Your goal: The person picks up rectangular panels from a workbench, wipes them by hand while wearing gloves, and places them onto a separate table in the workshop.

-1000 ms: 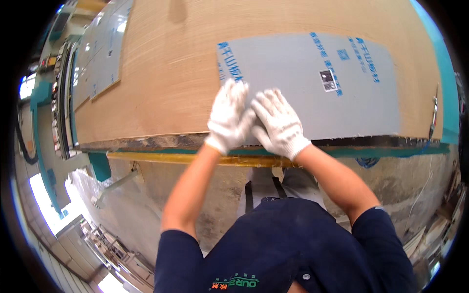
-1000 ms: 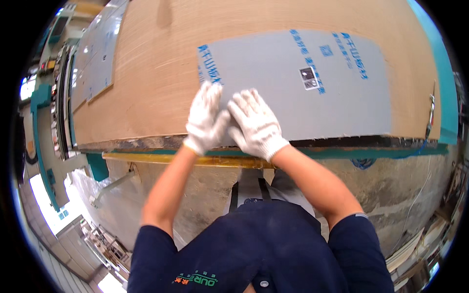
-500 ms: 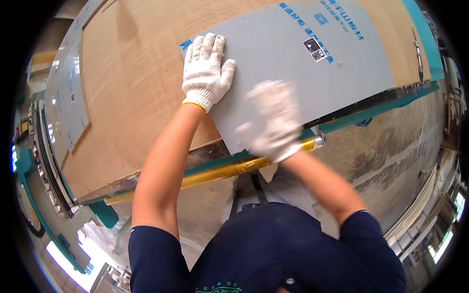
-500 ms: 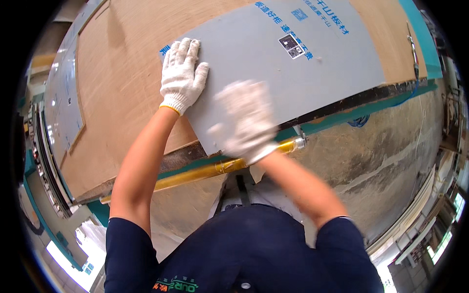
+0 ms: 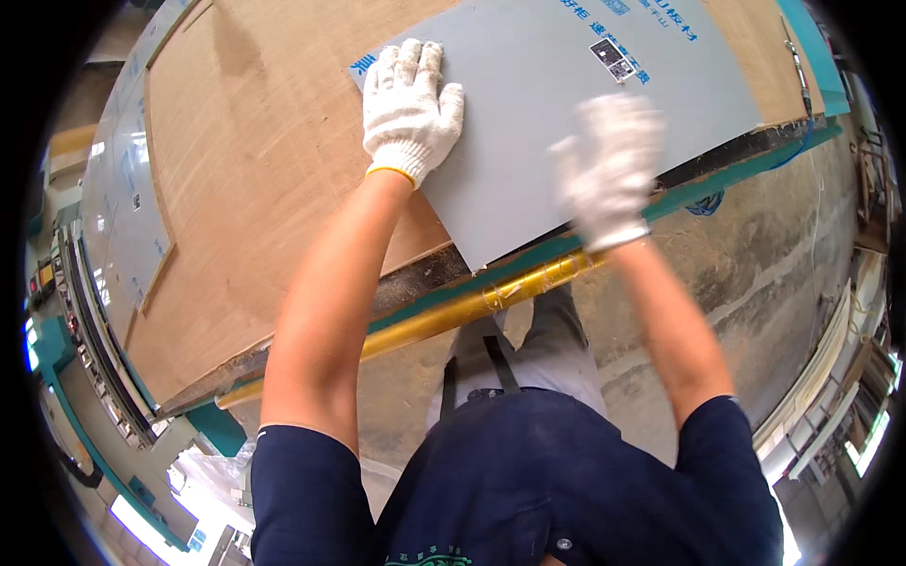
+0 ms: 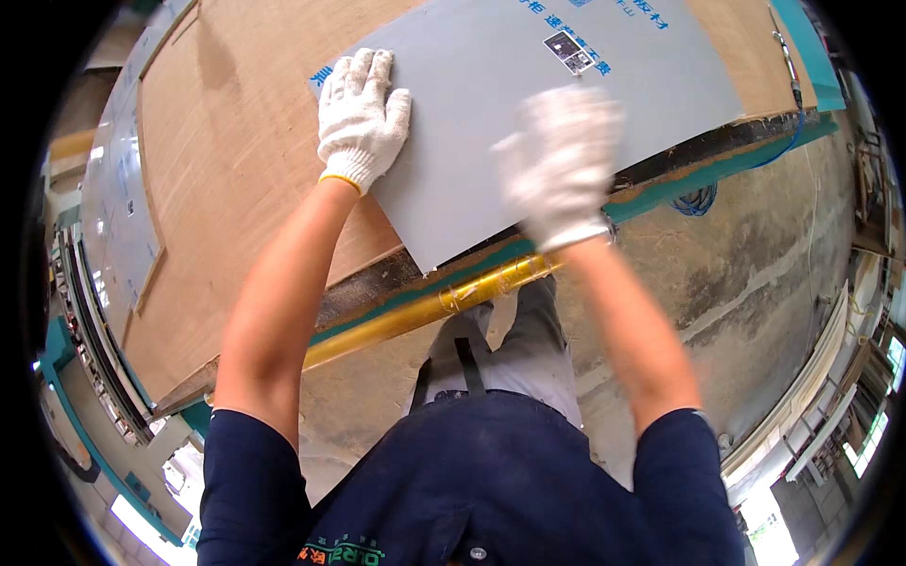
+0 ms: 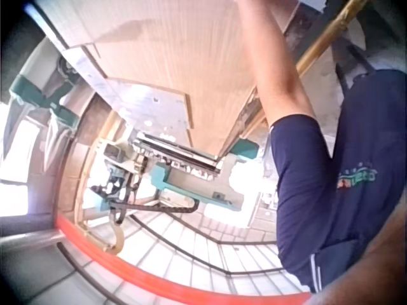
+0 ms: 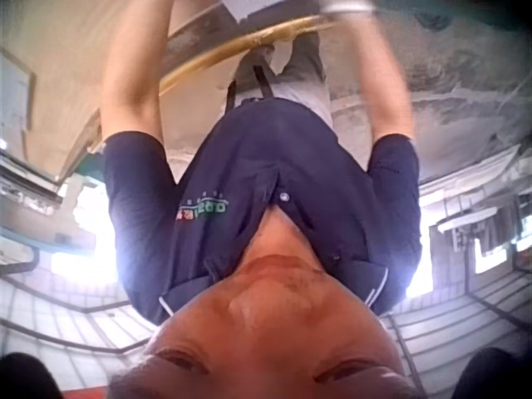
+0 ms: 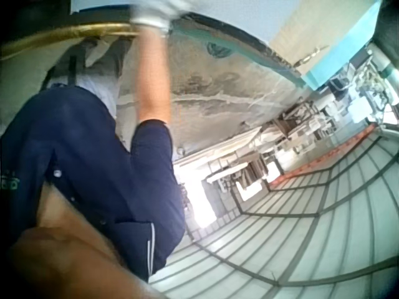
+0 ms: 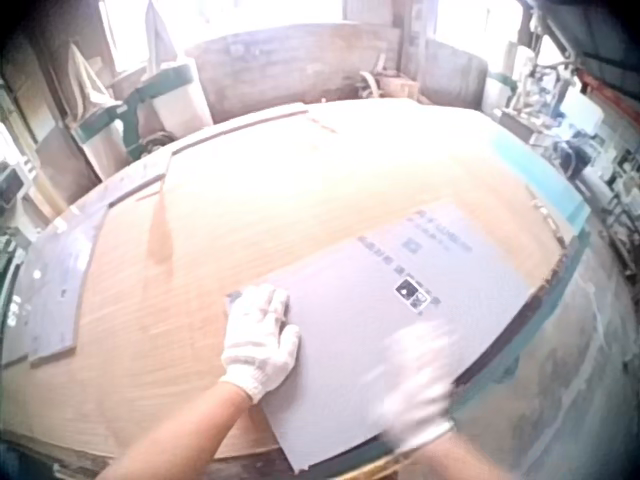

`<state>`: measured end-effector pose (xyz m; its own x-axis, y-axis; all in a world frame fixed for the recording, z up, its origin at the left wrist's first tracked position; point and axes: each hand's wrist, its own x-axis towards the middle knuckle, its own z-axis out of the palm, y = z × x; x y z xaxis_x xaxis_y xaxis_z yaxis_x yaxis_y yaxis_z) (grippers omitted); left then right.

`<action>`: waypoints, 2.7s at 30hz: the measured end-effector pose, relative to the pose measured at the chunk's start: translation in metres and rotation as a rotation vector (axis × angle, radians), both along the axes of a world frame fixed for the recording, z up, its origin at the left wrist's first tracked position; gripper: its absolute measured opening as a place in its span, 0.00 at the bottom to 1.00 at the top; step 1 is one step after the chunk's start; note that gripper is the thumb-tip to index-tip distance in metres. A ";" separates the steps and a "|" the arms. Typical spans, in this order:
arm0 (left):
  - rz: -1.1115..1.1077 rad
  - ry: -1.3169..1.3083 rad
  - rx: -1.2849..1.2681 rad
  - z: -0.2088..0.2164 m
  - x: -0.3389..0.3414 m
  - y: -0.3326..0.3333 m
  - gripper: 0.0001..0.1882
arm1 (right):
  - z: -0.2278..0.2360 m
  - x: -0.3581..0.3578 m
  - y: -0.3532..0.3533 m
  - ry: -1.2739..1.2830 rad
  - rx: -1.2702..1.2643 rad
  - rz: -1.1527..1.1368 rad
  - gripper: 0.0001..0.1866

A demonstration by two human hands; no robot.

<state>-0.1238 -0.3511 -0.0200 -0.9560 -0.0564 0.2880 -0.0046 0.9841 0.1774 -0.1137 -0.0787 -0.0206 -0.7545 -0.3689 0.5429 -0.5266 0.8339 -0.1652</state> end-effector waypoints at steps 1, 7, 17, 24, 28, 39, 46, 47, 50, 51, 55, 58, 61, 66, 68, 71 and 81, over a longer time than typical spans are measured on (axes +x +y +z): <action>0.004 -0.007 0.005 -0.002 0.002 -0.002 0.32 | 0.017 0.041 -0.045 -0.194 -0.098 0.203 0.34; -0.028 -0.056 0.060 0.005 0.000 0.001 0.31 | 0.057 0.171 -0.186 -0.556 -0.701 0.812 0.21; -0.025 -0.135 0.003 0.009 0.007 -0.012 0.32 | 0.007 -0.095 0.095 -0.184 0.002 -0.167 0.32; -0.079 -0.157 -0.004 0.008 -0.005 -0.001 0.35 | -0.023 -0.242 0.288 -0.054 0.155 -0.581 0.35; 0.112 -0.319 -0.120 0.022 -0.032 0.027 0.36 | 0.016 -0.174 0.190 -0.186 0.233 -0.105 0.37; 0.165 -0.326 -0.122 0.023 -0.221 0.244 0.45 | 0.010 -0.226 0.271 -0.249 0.089 -0.168 0.45; 0.156 -0.290 -0.123 0.029 -0.218 0.235 0.44 | 0.012 -0.298 0.339 -0.363 -0.232 0.168 0.40; 0.169 -0.302 -0.121 0.031 -0.216 0.232 0.44 | 0.039 -0.290 0.316 -0.383 -0.027 0.335 0.41; 0.145 -0.327 -0.056 0.035 -0.220 0.240 0.46 | 0.056 -0.293 0.289 -0.632 0.076 0.731 0.48; 0.130 -0.321 -0.056 0.034 -0.219 0.239 0.47 | 0.055 -0.307 0.278 -0.654 0.145 0.790 0.49; 0.140 -0.335 -0.057 0.042 -0.220 0.245 0.45 | 0.030 -0.438 0.169 -0.446 -0.046 0.706 0.47; 0.119 -0.313 -0.010 0.045 -0.225 0.247 0.45 | 0.017 -0.500 0.115 -0.415 -0.138 0.603 0.45; 0.134 -0.318 0.000 0.043 -0.221 0.244 0.45 | 0.018 -0.476 0.127 -0.405 -0.129 0.619 0.45; 0.135 -0.335 0.022 0.050 -0.218 0.239 0.45 | 0.064 -0.337 0.266 -0.791 0.162 0.945 0.55; 0.122 -0.332 0.041 0.048 -0.215 0.240 0.45 | 0.046 -0.376 0.236 -0.690 0.123 0.916 0.55; 0.102 -0.292 0.052 0.046 -0.221 0.242 0.45 | 0.043 -0.479 0.140 -0.477 0.144 0.749 0.52; 0.177 -0.210 0.123 0.037 -0.231 0.241 0.43 | 0.040 -0.377 0.053 -0.495 -0.029 0.953 0.32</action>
